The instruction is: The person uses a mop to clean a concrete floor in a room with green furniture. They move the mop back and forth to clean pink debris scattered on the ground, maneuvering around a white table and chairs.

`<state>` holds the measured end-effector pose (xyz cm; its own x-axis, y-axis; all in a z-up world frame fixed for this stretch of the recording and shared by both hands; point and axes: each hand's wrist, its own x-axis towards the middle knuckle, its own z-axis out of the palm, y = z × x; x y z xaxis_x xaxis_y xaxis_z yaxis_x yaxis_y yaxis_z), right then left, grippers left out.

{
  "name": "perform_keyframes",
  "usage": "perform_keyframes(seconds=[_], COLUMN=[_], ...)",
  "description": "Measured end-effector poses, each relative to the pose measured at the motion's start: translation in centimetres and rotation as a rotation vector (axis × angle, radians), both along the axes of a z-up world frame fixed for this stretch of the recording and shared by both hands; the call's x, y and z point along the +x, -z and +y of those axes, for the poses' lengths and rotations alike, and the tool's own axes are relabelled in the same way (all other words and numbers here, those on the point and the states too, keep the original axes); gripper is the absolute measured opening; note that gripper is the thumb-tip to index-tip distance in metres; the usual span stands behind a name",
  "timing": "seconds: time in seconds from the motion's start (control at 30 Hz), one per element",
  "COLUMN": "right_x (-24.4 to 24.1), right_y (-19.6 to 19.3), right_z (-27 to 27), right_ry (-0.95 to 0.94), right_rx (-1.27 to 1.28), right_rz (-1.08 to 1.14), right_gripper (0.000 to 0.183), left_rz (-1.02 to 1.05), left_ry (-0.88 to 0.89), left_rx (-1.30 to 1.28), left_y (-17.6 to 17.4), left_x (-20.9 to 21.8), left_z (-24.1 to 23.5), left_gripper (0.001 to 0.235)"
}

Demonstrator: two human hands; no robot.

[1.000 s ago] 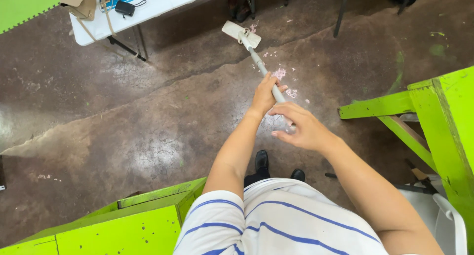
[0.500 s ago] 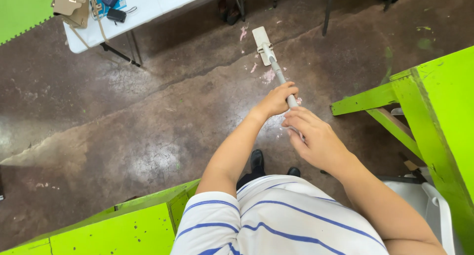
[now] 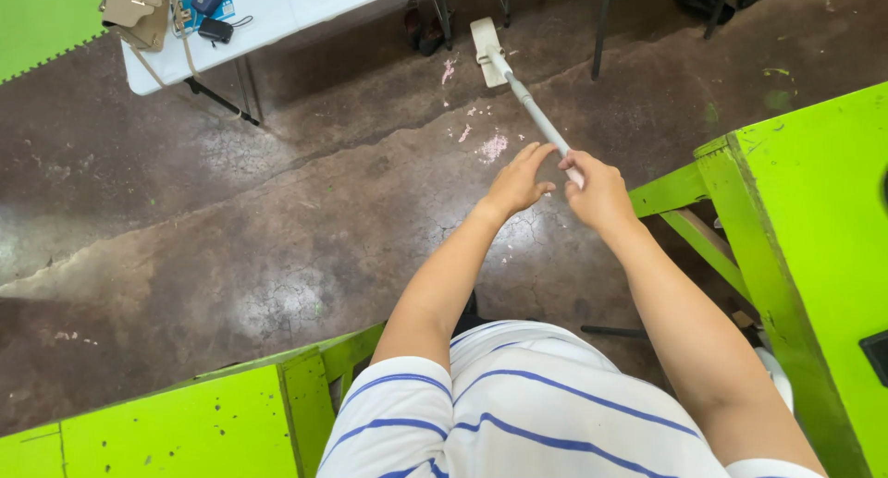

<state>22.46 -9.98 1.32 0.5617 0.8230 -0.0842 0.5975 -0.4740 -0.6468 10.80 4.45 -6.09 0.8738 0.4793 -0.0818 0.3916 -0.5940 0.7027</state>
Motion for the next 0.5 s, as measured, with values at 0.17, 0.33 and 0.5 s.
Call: perform_keyframes(seconds=[0.17,0.33,0.5], right_x=[-2.9,-1.2,3.6], right_y=[-6.9,-7.5,-7.0], right_z=[-4.2,-4.6,-0.7], right_ry=[-0.27,-0.345,-0.402], right_rx=[-0.01,-0.101,0.126], right_rz=[-0.431,-0.587,-0.531], right_gripper=[0.027,0.031,0.007], left_rz=[-0.222,-0.235,-0.454], left_ry=[-0.046,-0.085,-0.119], left_rx=[-0.023,0.06,0.239], left_y=[-2.9,-2.7,-1.5], left_x=[2.1,3.9,8.6], left_z=[-4.6,-5.1,-0.8], left_gripper=[0.055,0.021,0.023])
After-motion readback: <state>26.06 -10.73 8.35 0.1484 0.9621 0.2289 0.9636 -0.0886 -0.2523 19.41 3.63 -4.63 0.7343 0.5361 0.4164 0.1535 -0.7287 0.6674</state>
